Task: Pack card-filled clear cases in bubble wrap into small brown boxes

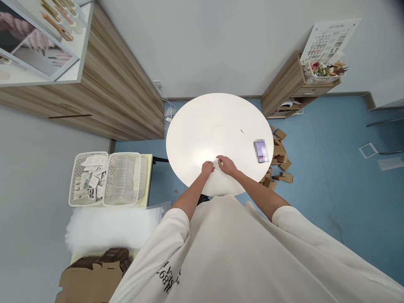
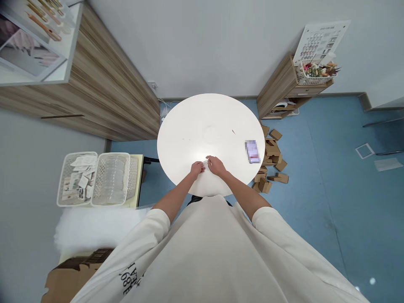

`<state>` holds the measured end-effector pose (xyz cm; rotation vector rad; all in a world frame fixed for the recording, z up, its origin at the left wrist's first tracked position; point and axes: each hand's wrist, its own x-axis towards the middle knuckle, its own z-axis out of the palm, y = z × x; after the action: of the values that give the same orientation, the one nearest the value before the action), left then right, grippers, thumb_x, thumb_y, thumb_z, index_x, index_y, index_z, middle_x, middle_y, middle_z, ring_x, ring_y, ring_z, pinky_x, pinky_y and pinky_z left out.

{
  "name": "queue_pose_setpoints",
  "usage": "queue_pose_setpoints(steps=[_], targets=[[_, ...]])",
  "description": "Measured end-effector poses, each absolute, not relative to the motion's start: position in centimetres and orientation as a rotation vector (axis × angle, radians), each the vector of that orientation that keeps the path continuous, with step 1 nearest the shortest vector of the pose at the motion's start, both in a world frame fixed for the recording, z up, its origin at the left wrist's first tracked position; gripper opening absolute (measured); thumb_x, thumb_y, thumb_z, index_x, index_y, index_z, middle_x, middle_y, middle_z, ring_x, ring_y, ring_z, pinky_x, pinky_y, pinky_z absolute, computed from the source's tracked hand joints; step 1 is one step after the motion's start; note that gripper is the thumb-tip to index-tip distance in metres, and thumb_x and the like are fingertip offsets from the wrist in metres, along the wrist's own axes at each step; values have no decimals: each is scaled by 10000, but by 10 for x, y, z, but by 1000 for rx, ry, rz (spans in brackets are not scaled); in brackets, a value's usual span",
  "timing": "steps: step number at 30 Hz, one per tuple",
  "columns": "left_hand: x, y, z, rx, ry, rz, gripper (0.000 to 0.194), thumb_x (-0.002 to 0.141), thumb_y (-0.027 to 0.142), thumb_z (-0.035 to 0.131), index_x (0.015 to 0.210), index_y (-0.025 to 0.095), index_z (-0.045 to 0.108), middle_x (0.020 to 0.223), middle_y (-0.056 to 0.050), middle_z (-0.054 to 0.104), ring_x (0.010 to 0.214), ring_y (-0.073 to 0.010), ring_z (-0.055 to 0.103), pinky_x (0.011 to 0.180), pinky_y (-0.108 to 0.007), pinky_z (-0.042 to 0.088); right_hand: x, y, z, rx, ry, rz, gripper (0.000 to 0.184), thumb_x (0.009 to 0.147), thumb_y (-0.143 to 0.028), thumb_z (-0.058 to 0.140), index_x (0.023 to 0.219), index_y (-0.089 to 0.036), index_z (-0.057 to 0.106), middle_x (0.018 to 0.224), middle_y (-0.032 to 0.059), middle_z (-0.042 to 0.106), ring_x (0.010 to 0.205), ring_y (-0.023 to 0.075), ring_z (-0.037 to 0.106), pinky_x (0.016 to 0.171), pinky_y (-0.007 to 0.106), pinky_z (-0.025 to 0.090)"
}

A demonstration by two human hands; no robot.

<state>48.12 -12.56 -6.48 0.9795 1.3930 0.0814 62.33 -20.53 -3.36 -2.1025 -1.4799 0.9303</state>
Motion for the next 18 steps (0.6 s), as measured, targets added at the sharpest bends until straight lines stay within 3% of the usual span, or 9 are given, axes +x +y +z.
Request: queue_pose_setpoints(steps=[5, 12, 18], targets=[[481, -124, -65, 1147, 1434, 205, 183, 941, 311, 560, 1085, 214, 617, 1020, -55, 726, 898, -149, 706, 793, -276, 537, 625, -205, -34, -2141, -1447, 854, 387, 952, -135, 420, 1289, -230, 583, 1243, 74, 663, 1124, 211, 574, 940, 358, 477], [482, -128, -59, 1357, 1462, 254, 122, 903, 300, 628, 1006, 236, 644, 1086, -37, 711, 1011, -172, 661, 897, -291, 495, 629, -211, -43, -2126, -1260, 927, 311, 943, -195, 468, 1199, -223, 643, 1196, 63, 687, 1057, 185, 624, 948, 341, 493], [484, -139, -62, 1388, 1419, 226, 211, 840, 131, 650, 1032, 218, 637, 1167, -53, 679, 969, -161, 669, 904, -284, 499, 636, -218, -50, -2168, -1160, 985, 252, 940, -194, 503, 1110, -230, 686, 1164, 55, 703, 1008, 171, 658, 921, 331, 525]])
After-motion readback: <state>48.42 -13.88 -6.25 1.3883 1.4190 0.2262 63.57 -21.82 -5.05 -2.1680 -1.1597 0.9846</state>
